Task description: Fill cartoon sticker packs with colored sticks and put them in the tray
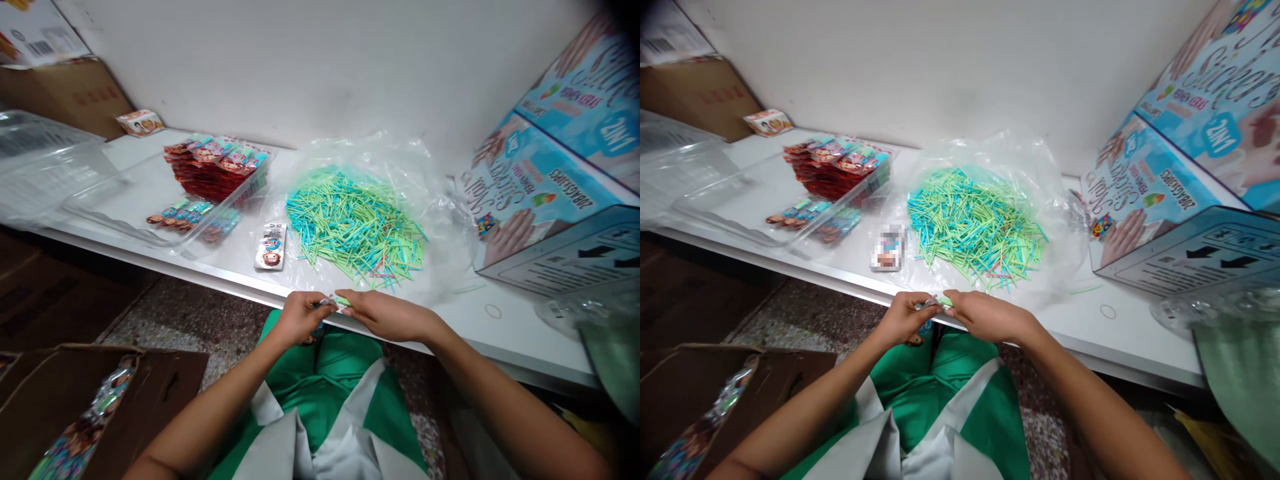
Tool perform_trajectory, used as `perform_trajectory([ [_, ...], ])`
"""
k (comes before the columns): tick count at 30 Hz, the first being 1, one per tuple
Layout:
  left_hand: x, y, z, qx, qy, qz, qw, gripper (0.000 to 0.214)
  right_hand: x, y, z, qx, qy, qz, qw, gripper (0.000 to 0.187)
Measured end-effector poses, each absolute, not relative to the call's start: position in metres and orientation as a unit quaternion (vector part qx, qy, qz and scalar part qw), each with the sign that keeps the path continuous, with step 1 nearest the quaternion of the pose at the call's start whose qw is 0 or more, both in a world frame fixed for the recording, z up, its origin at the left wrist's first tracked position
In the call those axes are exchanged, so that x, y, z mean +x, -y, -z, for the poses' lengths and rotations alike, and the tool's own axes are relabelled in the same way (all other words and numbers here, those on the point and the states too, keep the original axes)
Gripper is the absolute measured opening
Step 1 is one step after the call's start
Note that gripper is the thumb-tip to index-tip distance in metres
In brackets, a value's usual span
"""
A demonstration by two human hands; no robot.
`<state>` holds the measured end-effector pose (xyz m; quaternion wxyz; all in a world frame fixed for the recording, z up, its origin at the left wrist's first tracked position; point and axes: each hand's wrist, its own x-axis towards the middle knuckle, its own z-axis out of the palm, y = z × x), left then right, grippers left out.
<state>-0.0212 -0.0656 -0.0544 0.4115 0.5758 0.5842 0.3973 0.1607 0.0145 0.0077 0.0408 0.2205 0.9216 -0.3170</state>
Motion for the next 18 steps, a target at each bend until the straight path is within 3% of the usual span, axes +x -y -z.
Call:
perform_trajectory([
  [6, -0.027, 0.066, 0.047, 0.704, -0.567, -0.319, 0.284, 0.021, 0.159, -0.015, 0.005, 0.238, -0.934, 0.255, 0.076, 0.058],
  [10, -0.019, 0.070, 0.047, 0.706, -0.569, -0.280, 0.316, 0.022, 0.156, -0.012, 0.015, 0.246, -0.931, 0.267, 0.029, 0.066],
  [15, -0.010, 0.078, 0.043, 0.696, -0.560, -0.270, 0.358, 0.023, 0.153, -0.019, -0.001, 0.211, -0.929, 0.299, 0.057, 0.074],
  [18, -0.007, 0.079, 0.041, 0.638, -0.523, -0.325, 0.463, 0.027, 0.152, -0.025, -0.011, 0.172, -0.918, 0.355, 0.030, 0.063],
])
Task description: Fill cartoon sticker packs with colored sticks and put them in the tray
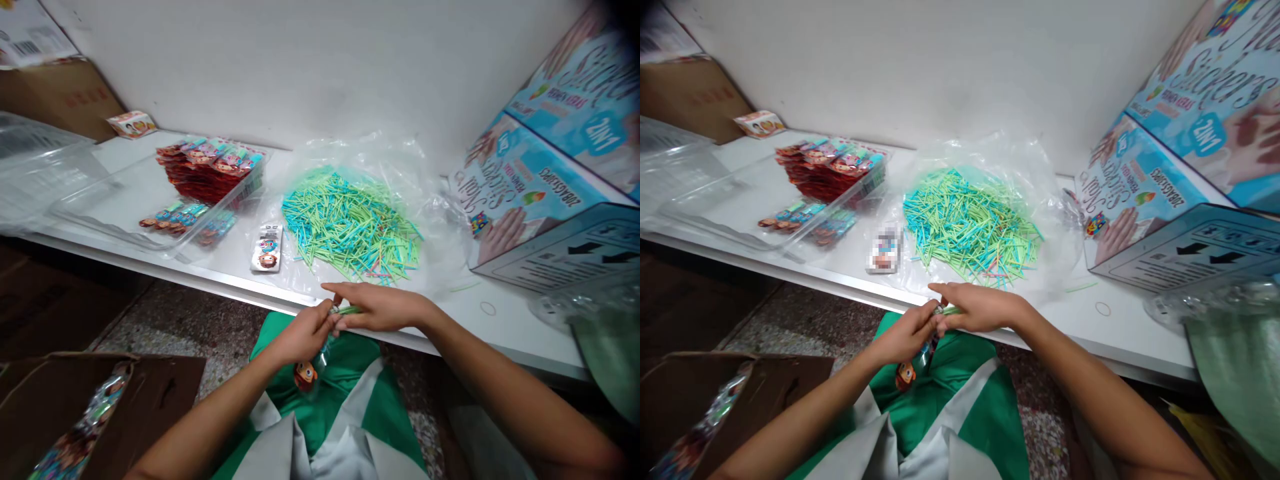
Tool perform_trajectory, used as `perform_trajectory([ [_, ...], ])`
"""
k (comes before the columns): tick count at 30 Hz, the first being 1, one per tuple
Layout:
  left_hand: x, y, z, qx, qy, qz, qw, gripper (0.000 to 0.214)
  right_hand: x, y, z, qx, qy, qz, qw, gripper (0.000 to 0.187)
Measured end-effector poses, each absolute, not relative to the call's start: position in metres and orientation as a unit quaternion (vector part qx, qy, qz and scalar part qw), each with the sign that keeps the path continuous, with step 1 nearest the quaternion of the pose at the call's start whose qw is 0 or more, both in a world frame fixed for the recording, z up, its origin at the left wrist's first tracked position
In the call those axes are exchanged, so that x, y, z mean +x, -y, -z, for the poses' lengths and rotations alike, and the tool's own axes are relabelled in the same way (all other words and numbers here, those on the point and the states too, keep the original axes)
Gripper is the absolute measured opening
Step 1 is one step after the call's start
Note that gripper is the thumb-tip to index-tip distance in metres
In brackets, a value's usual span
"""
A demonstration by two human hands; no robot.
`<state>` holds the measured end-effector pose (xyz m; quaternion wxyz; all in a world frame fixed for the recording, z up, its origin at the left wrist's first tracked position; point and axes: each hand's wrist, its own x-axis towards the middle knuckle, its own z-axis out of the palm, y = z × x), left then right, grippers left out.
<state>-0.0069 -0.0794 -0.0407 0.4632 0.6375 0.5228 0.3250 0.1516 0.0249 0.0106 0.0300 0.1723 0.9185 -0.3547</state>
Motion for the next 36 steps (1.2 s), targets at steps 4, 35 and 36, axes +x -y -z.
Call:
perform_trajectory([
  [4, -0.001, 0.079, 0.043, 0.560, -0.465, -0.344, 0.594, 0.034, 0.141, -0.022, -0.003, 0.249, -0.901, 0.348, -0.076, 0.043],
  [35, 0.013, 0.079, 0.060, 0.353, -0.443, -0.463, 0.681, 0.036, 0.158, 0.010, 0.034, 0.415, -0.689, 0.534, -0.262, 0.024],
  [36, 0.013, 0.079, 0.061, 0.353, -0.445, -0.462, 0.681, 0.036, 0.158, 0.009, 0.034, 0.416, -0.691, 0.530, -0.264, 0.024],
])
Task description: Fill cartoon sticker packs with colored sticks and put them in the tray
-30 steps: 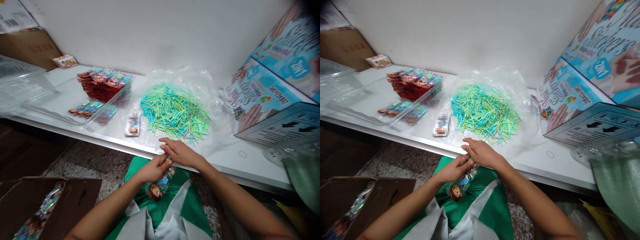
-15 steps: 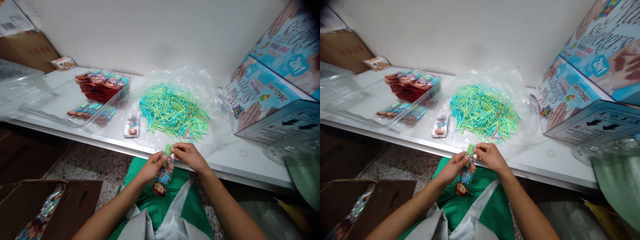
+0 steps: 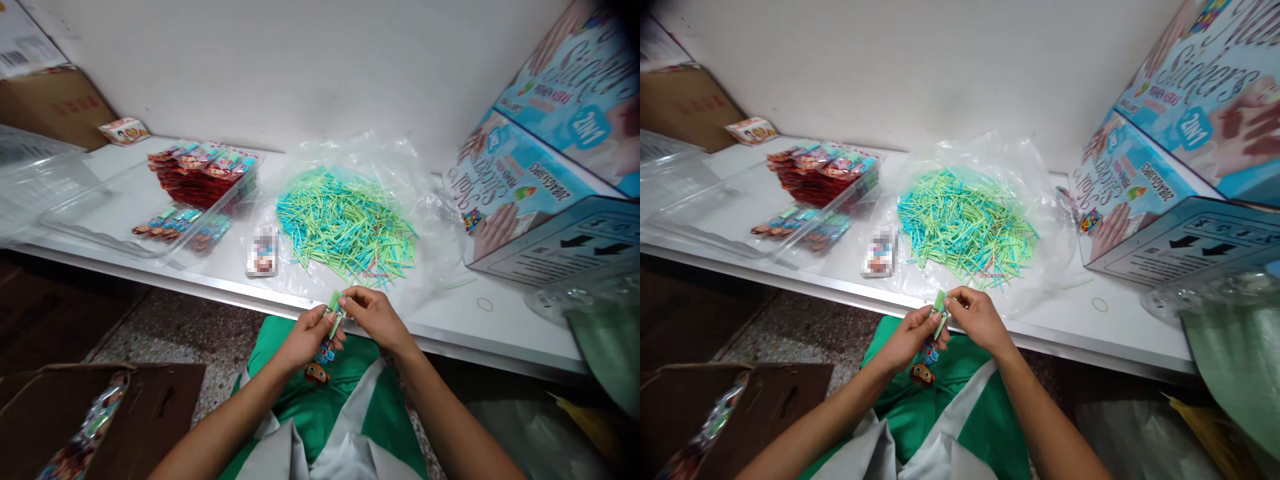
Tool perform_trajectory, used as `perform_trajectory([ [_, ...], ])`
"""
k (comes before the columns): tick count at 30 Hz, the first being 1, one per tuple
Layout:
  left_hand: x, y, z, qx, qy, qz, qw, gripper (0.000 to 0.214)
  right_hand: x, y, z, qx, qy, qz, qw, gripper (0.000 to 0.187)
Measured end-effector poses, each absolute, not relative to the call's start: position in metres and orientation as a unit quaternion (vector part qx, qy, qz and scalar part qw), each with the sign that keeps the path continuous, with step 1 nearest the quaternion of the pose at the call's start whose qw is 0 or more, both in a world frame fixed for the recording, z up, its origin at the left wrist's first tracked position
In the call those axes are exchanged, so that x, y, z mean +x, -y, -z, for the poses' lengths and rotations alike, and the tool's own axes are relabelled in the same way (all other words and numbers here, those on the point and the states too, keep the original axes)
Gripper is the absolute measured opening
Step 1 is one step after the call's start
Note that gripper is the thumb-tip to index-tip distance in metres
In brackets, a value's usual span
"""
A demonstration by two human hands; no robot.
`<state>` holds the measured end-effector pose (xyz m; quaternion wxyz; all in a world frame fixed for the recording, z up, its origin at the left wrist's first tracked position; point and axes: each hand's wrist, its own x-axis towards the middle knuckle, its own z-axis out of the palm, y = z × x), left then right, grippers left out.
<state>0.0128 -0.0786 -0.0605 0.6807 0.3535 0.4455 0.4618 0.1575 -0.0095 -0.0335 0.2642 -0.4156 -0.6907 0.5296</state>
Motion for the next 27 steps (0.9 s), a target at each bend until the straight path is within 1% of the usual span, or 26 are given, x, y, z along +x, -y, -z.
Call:
perform_trajectory([
  [3, 0.0135, 0.0790, 0.0607, 0.351, -0.447, -0.458, 0.683, 0.036, 0.1557, 0.0085, 0.0352, -0.423, 0.696, -0.516, 0.264, 0.020],
  [7, 0.0153, 0.0796, 0.0614, 0.329, -0.435, -0.462, 0.700, 0.035, 0.1536, 0.0090, 0.0384, -0.446, 0.696, -0.491, 0.275, 0.011],
  [10, 0.0169, 0.0794, 0.0623, 0.319, -0.416, -0.465, 0.713, 0.034, 0.1537, 0.0111, 0.0385, -0.445, 0.688, -0.495, 0.288, 0.015],
  [14, 0.0178, 0.0788, 0.0633, 0.322, -0.413, -0.466, 0.713, 0.033, 0.1566, 0.0131, 0.0371, -0.435, 0.689, -0.507, 0.282, 0.020],
  [19, 0.0187, 0.0789, 0.0631, 0.325, -0.412, -0.457, 0.718, 0.035, 0.1594, 0.0130, 0.0377, -0.433, 0.694, -0.499, 0.285, 0.018],
  [25, 0.0199, 0.0796, 0.0627, 0.317, -0.402, -0.462, 0.724, 0.034, 0.1589, 0.0154, 0.0382, -0.453, 0.699, -0.475, 0.283, 0.005],
  [27, 0.0201, 0.0802, 0.0636, 0.315, -0.394, -0.463, 0.729, 0.034, 0.1584, 0.0171, 0.0377, -0.444, 0.685, -0.496, 0.294, 0.009],
])
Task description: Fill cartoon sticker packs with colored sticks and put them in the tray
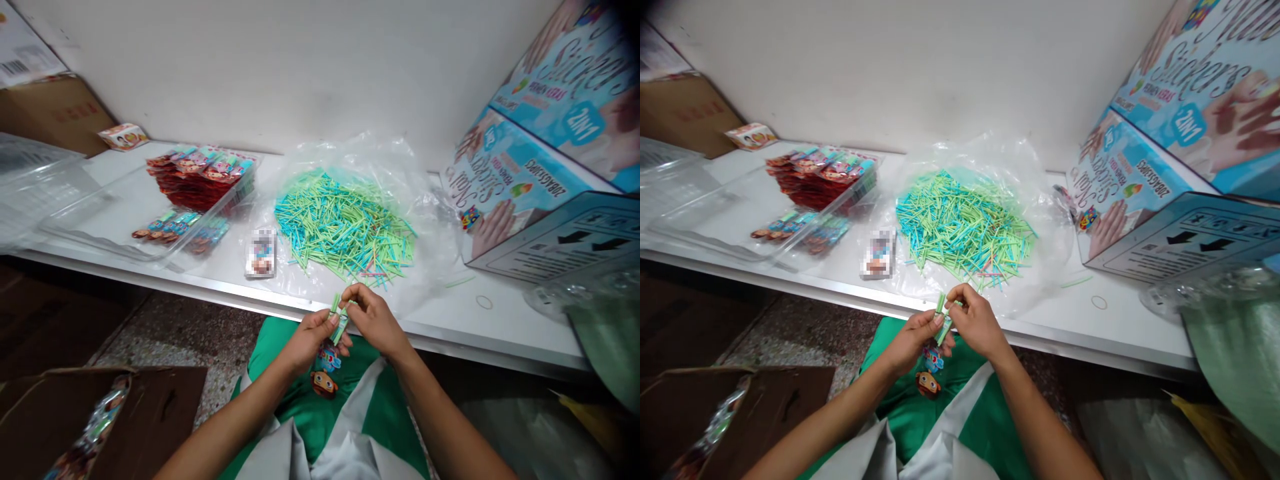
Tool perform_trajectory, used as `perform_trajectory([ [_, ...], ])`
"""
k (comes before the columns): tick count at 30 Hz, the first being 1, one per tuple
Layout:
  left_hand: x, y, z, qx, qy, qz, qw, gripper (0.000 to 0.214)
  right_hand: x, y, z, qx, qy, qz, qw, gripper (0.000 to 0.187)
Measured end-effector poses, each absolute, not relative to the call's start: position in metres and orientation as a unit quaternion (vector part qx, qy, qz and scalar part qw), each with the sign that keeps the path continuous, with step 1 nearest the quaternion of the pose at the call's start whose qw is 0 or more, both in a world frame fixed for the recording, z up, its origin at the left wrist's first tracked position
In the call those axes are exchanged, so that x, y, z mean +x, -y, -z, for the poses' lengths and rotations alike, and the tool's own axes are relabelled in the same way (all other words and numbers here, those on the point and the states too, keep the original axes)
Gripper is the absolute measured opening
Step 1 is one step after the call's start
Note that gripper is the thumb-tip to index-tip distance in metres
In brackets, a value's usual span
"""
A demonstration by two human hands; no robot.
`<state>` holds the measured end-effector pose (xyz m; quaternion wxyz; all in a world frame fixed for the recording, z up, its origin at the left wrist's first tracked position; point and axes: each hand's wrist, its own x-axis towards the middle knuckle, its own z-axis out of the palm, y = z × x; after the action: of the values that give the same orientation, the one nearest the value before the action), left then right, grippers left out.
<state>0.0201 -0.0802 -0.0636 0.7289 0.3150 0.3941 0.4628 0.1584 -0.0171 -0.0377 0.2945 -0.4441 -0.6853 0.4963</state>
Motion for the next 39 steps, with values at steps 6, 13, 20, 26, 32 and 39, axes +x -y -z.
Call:
perform_trajectory([
  [6, 0.020, 0.081, 0.067, 0.319, -0.392, -0.460, 0.730, 0.033, 0.158, 0.019, 0.035, -0.422, 0.682, -0.524, 0.285, 0.020],
  [13, 0.017, 0.081, 0.065, 0.328, -0.384, -0.455, 0.734, 0.033, 0.156, 0.019, 0.033, -0.441, 0.702, -0.485, 0.279, 0.013],
  [20, 0.015, 0.082, 0.067, 0.307, -0.378, -0.456, 0.745, 0.034, 0.158, 0.017, 0.038, -0.449, 0.725, -0.459, 0.251, 0.008],
  [26, 0.015, 0.082, 0.073, 0.282, -0.367, -0.444, 0.767, 0.032, 0.157, 0.014, 0.044, -0.428, 0.727, -0.485, 0.231, 0.008],
  [32, 0.005, 0.079, 0.071, 0.269, -0.375, -0.432, 0.775, 0.034, 0.158, -0.005, 0.047, -0.384, 0.757, -0.476, 0.228, 0.020],
  [39, -0.009, 0.075, 0.065, 0.225, -0.455, -0.450, 0.735, 0.034, 0.142, -0.051, 0.059, -0.492, 0.861, -0.121, 0.046, 0.022],
])
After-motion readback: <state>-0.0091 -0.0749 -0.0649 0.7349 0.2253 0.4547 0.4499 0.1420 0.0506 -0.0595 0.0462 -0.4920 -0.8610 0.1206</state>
